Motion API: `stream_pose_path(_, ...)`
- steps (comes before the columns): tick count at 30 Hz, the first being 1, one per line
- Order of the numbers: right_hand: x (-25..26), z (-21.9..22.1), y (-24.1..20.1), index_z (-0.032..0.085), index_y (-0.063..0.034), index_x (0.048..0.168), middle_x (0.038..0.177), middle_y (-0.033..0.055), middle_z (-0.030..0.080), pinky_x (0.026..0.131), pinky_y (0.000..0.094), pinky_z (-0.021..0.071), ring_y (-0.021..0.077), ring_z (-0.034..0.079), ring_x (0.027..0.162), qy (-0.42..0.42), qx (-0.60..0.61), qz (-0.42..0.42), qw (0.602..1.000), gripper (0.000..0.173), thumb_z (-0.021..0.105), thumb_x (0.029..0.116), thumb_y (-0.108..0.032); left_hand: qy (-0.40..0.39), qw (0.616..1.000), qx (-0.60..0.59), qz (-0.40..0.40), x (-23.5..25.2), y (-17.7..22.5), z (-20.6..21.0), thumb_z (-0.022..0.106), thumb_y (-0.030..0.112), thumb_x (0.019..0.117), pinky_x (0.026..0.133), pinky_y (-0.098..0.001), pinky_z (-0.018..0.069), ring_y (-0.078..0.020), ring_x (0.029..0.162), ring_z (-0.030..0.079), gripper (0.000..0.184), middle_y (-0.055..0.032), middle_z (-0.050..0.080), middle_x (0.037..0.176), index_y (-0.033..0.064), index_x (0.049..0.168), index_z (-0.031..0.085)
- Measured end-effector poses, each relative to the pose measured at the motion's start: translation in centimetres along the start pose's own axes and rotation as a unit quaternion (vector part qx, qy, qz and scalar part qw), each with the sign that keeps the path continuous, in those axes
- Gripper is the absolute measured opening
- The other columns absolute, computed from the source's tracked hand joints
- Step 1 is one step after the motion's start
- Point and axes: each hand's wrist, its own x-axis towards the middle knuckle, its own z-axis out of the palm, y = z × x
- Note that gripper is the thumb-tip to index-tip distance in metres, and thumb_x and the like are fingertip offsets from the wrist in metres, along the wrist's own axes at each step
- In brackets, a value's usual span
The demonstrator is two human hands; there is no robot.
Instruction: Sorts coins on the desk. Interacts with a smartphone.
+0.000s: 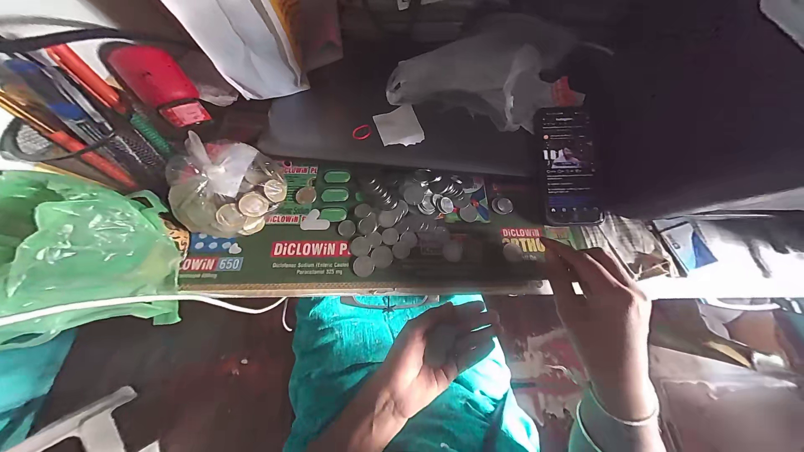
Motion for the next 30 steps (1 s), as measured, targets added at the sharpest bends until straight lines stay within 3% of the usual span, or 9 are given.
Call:
stream_pose_path(6,-1.2,0.6,-0.5,0.080,-0.0142,0.116,0.081,0.0091,0.065,0.072,0.0352,0.0466,0.0228,0.058,0.079,-0.053,-0.006,-0.078,0.996,0.038,0.050,0.0942,-0.008,0.012,0.999,0.028,-0.019,2.0,-0.9,1.0,0.023,0.026,0.1119,0.103,-0.0409,0.0533,-0.0315,0.117,0.067,0.052,-0.0211,0.070,0.121,-0.0050,0.128,0.062)
stream_pose_path(11,-3.5,-0.4,-2.5,0.078,-0.0210,0.102,0.086,0.0010,0.066,0.076,0.0319,0.0468,0.0166,0.059,0.083,-0.148,0.090,-0.166,0.971,0.028,0.050,0.1005,-0.019,0.171,0.985,0.004,-0.016,2.4,-0.8,3.7,0.035,0.026,0.1092,0.074,-0.0325,0.0625,-0.0206,0.081,0.074,0.037,-0.0125,0.072,0.090,0.0039,0.102,0.065)
stream_pose_path(13,-3.5,-0.3,-2.9,0.077,-0.0219,0.105,0.088,0.0005,0.066,0.079,0.0284,0.0457,0.0140,0.057,0.085,-0.158,0.126,-0.174,0.964,0.027,0.051,0.1013,-0.019,0.152,0.988,-0.008,-0.020,2.2,-0.8,3.3,0.037,0.024,0.1083,0.070,-0.0296,0.0620,-0.0177,0.075,0.073,0.038,-0.0106,0.072,0.084,0.0050,0.095,0.068)
stream_pose_path(15,-2.4,0.2,-3.2,0.079,-0.0191,0.110,0.079,0.0022,0.061,0.075,0.0284,0.0447,0.0150,0.056,0.080,-0.116,0.114,-0.163,0.973,0.028,0.052,0.1006,-0.019,0.138,0.990,0.003,-0.019,1.9,-0.7,3.1,0.036,0.024,0.1086,0.067,-0.0270,0.0618,-0.0152,0.070,0.072,0.041,-0.0079,0.070,0.077,0.0066,0.088,0.067)
stream_pose_path(17,-0.5,1.3,-3.8,0.079,-0.0116,0.115,0.079,0.0073,0.065,0.071,0.0337,0.0462,0.0205,0.058,0.077,-0.084,0.073,-0.147,0.983,0.029,0.055,0.0996,-0.018,0.120,0.993,0.011,-0.020,1.8,-0.6,2.9,0.036,0.024,0.1089,0.063,-0.0228,0.0590,-0.0135,0.069,0.072,0.041,-0.0076,0.071,0.078,0.0053,0.091,0.068)
stream_pose_path(19,1.1,2.7,-4.6,0.078,-0.0096,0.119,0.087,0.0102,0.068,0.074,0.0404,0.0484,0.0255,0.061,0.082,-0.098,0.037,-0.130,0.986,0.033,0.058,0.1011,-0.029,0.076,0.997,0.022,-0.020,1.5,-0.6,1.9,0.036,0.023,0.1091,0.058,-0.0193,0.0552,-0.0104,0.064,0.067,0.038,-0.0053,0.067,0.075,0.0051,0.099,0.068)
stream_pose_path(22,2.2,4.2,-5.4,0.080,-0.0096,0.108,0.090,0.0100,0.069,0.078,0.0445,0.0503,0.0282,0.064,0.086,-0.112,0.032,-0.137,0.984,0.030,0.060,0.0995,-0.031,-0.023,0.997,0.071,0.005,0.8,-0.5,0.1,0.038,0.017,0.1093,0.064,-0.0175,0.0544,-0.0071,0.068,0.065,0.029,-0.0004,0.064,0.079,0.0081,0.112,0.066)
stream_pose_path(26,0.9,3.8,-4.9,0.073,-0.0076,0.084,0.080,0.0069,0.065,0.079,0.0271,0.0457,0.0183,0.058,0.082,-0.012,0.150,-0.207,0.967,0.014,0.069,0.0946,-0.015,0.006,0.995,0.083,0.055,-0.6,-0.1,1.0,0.038,0.014,0.1091,0.076,-0.0221,0.0583,-0.0107,0.078,0.071,0.032,-0.0034,0.072,0.086,0.0063,0.114,0.069)
stream_pose_path(30,-1.7,3.5,-3.8,0.061,-0.0127,0.096,0.089,0.0028,0.056,0.085,0.0248,0.0438,0.0134,0.054,0.086,0.033,0.191,-0.291,0.937,0.005,0.063,0.1003,-0.015,0.002,0.998,0.025,0.056,-1.1,0.4,0.9,0.037,0.023,0.1106,0.093,-0.0366,0.0594,-0.0259,0.100,0.073,0.039,-0.0176,0.073,0.109,-0.0015,0.121,0.066)
